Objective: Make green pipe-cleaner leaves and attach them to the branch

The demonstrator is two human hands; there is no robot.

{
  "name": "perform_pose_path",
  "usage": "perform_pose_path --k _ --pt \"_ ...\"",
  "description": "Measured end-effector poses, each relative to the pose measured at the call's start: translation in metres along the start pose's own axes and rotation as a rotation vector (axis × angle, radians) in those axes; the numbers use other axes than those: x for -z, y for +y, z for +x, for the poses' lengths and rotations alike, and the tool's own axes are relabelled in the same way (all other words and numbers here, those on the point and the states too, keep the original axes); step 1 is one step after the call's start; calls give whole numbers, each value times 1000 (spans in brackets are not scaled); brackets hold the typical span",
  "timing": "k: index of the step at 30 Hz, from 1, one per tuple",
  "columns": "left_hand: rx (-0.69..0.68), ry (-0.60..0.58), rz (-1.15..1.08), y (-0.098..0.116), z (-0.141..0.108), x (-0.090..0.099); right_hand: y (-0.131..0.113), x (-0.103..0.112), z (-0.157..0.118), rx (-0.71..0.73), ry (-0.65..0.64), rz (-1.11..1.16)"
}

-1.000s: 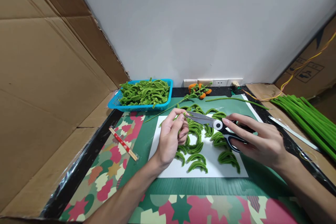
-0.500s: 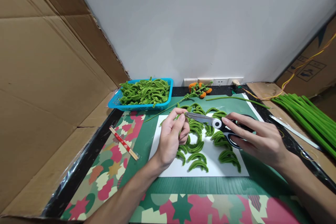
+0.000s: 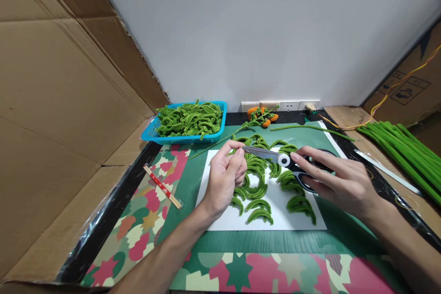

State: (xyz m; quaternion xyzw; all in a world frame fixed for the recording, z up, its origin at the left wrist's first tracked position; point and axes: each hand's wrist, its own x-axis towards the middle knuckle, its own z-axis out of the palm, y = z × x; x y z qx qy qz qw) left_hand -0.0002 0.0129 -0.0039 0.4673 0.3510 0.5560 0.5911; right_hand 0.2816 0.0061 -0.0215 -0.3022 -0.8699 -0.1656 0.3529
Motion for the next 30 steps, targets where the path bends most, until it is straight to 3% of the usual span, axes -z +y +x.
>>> perform_pose_path --k 12,20,30 --pt "-57 23 51 2 0 0 -2 2 2 -25 -24 50" --pt "-35 -6 25 4 0 1 2 4 3 -61 49 38" --pt "-14 14 18 5 -1 -1 0 3 3 -18 21 49"
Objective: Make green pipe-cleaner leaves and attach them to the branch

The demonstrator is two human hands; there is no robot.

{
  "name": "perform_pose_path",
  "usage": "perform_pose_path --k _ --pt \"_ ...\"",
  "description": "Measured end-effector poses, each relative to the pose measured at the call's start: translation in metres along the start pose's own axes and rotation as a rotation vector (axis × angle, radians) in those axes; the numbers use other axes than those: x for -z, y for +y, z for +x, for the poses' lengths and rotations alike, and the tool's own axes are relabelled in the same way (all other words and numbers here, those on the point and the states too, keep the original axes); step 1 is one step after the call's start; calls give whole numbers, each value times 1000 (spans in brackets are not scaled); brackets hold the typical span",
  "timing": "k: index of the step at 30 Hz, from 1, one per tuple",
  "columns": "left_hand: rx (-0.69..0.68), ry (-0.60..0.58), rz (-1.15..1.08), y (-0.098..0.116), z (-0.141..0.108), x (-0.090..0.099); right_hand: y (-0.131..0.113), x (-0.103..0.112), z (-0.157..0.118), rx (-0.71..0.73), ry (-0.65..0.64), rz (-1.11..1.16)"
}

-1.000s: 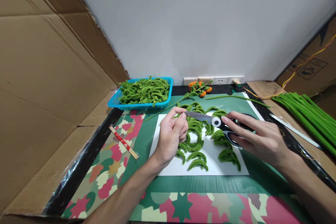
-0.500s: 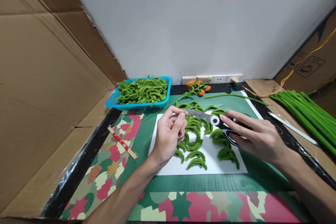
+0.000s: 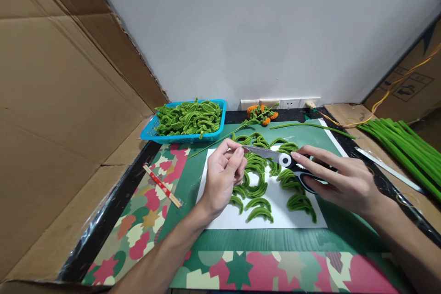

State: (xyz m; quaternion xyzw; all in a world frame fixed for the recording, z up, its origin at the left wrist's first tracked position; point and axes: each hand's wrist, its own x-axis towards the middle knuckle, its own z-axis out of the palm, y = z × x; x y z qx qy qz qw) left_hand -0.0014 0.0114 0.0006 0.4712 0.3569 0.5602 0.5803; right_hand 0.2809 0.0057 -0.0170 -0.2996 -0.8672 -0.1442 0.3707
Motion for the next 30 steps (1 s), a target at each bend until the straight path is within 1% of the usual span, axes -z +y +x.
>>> perform_pose_path --k 8,11,13,14,16,18,19,22,26,30 --pt "5 -11 -22 -2 0 1 0 0 -4 7 -15 -17" --pt "4 -2 -8 -1 -1 1 2 1 -3 0 1 -62" --pt "3 5 6 0 -1 1 7 2 -2 -44 18 -117" --pt "3 10 12 0 -1 1 11 2 -2 -90 27 -144" --pt "1 21 20 0 -1 1 21 2 -4 -227 32 -186" --pt "0 20 31 0 0 1 33 0 -8 -379 -2 -201" --pt "0 16 39 0 0 2 39 -1 -10 -444 -48 -200" --pt "-6 7 75 -3 1 4 56 -3 -16 -562 -165 -174" --pt "-23 0 136 -7 4 8 66 -1 -18 -626 -253 -167" --pt "-25 -34 162 -11 3 9 67 2 -16 -634 -346 -190"
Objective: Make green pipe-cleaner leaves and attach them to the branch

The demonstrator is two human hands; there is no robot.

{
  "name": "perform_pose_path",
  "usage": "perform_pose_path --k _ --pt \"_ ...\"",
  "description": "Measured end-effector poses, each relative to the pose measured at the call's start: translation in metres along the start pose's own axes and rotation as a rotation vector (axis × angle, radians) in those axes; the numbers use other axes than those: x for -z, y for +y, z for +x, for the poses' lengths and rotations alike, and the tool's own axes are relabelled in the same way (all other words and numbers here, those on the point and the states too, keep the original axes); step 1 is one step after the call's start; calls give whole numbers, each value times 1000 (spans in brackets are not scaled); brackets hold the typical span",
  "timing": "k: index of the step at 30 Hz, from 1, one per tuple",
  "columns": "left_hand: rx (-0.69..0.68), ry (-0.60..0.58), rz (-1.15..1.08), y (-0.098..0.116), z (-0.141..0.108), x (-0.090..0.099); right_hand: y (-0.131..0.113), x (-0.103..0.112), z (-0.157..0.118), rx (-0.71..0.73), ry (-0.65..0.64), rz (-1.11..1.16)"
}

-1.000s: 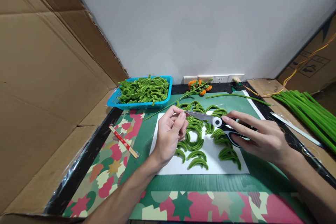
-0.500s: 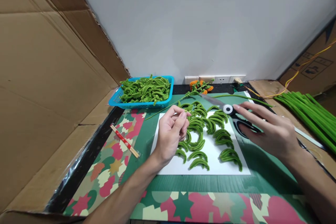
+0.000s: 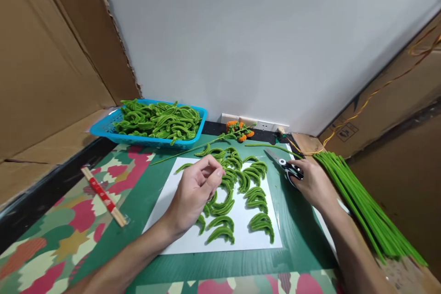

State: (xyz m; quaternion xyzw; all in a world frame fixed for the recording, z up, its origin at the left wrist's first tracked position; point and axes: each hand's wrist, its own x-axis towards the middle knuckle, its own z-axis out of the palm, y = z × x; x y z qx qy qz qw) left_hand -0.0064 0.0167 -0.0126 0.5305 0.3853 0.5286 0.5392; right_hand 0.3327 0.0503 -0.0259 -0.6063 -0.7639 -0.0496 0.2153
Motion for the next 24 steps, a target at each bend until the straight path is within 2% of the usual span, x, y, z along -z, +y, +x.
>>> perform_pose_path --k 9,13,15,17,19,22,24 --pt "-95 -31 94 1 -6 -8 8 -14 -5 102 4 -48" --pt "-75 -36 68 3 -6 -12 14 -14 -5 252 7 -80" --pt "-50 -67 37 3 -8 -13 9 -11 -4 308 -9 -84" --pt "-9 -111 -4 3 -9 -15 -6 -6 -4 323 -25 -31" --pt "32 -149 5 4 -11 -18 -30 1 -5 344 15 120" --pt "45 -189 124 3 -15 -22 -72 9 -13 397 88 396" --pt "38 -219 201 2 -17 -25 -96 10 -20 466 86 501"
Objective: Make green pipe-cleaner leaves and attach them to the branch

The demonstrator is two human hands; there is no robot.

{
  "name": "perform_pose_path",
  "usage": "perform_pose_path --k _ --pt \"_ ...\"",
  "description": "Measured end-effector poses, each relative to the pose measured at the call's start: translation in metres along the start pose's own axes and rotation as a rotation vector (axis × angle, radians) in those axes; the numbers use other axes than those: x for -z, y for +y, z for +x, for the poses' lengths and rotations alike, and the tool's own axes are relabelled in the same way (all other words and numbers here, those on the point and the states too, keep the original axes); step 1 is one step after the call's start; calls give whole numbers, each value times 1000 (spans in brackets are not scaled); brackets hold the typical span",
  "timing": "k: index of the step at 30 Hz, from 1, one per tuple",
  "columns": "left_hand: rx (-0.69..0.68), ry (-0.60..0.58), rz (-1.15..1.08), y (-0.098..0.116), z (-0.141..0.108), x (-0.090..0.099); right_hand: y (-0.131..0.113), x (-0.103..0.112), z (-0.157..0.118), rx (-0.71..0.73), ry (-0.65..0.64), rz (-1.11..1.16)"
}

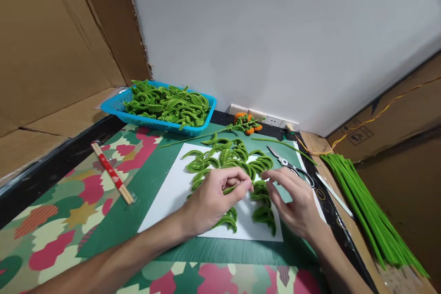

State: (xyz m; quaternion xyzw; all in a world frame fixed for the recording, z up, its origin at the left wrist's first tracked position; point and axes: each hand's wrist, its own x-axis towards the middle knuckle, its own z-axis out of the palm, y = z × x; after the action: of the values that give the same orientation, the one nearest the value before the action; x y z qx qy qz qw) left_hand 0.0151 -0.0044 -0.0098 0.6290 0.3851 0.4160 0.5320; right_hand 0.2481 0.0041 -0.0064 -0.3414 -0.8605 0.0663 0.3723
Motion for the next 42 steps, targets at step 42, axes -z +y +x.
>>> perform_pose_path --k 42 --pt "-153 -429 361 18 1 20 -15 -8 -4 -99 -278 744"
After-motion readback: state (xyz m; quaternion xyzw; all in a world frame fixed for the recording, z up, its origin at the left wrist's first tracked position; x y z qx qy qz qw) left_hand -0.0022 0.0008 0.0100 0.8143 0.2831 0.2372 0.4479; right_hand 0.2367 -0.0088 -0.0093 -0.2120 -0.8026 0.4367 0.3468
